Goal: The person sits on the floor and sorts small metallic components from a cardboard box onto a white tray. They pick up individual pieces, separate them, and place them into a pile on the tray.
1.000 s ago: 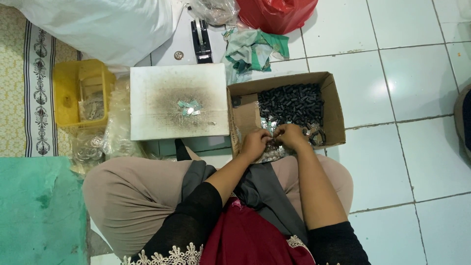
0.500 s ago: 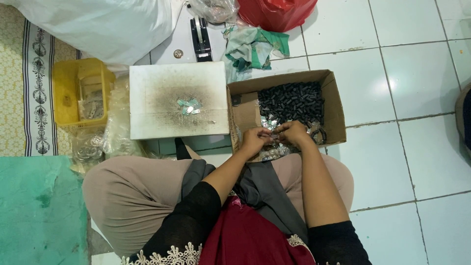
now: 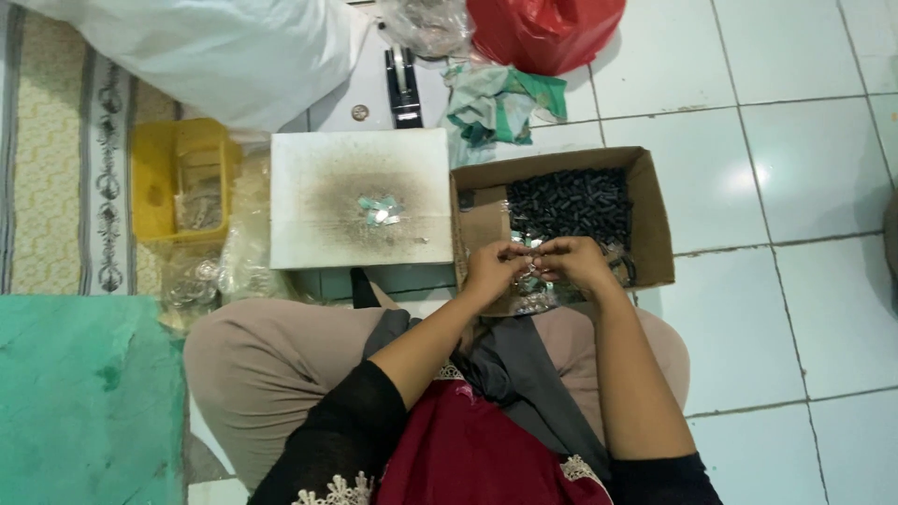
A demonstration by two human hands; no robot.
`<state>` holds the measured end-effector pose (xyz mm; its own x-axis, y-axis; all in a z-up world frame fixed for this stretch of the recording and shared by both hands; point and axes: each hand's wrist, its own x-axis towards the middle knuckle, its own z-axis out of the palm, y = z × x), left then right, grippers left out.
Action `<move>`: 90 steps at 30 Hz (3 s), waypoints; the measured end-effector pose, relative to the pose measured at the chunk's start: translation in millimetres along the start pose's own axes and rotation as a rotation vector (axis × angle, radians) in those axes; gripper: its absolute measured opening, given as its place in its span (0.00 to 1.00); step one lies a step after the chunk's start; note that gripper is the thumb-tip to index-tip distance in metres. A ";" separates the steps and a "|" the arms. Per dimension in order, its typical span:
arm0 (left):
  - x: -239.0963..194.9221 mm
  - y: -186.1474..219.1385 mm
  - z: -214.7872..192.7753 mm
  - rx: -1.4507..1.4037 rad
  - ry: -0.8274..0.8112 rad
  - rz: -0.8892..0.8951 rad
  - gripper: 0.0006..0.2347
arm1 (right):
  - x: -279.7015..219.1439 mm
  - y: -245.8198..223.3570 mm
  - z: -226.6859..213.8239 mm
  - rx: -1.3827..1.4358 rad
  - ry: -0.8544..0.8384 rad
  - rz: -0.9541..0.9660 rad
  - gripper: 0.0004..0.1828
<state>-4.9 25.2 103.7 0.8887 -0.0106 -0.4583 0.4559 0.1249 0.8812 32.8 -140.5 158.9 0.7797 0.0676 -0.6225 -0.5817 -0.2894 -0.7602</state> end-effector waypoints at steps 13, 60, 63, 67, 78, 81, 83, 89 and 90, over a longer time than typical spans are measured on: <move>-61.4 96.0 -171.9 0.367 0.124 0.214 0.08 | 4.5 -44.8 150.8 0.254 -0.325 -0.131 0.17; -13.3 77.9 -247.9 0.692 0.501 0.496 0.12 | 36.8 -90.0 197.8 -0.524 0.120 -0.571 0.16; -23.6 85.5 -234.9 0.720 0.446 0.634 0.12 | 30.1 -77.6 143.3 -0.554 0.143 -0.524 0.16; -34.9 76.1 -206.5 0.820 0.324 0.799 0.12 | 3.5 -54.8 76.6 -0.685 0.160 -0.441 0.16; -48.3 54.9 -71.3 0.967 -0.332 0.655 0.09 | 21.1 44.5 -15.9 -0.999 0.081 -0.160 0.20; -5.1 -2.7 -30.4 0.993 -0.330 0.570 0.08 | 58.6 64.4 -9.6 -1.148 0.019 -0.145 0.22; 20.7 -52.2 -6.0 1.062 -0.292 0.527 0.08 | 66.6 72.2 -5.5 -1.193 -0.007 -0.197 0.22; 30.2 -65.2 20.7 1.221 -0.211 0.346 0.20 | 56.7 59.9 1.6 -1.149 -0.023 -0.225 0.25; 26.4 -59.0 19.8 1.205 -0.211 0.304 0.24 | 54.0 58.6 4.0 -1.135 -0.029 -0.219 0.26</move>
<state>-7.5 -2.1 41.8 0.9049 -0.3123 -0.2893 -0.1126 -0.8310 0.5448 39.9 -150.0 80.0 0.8242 0.2400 -0.5129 0.1194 -0.9590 -0.2569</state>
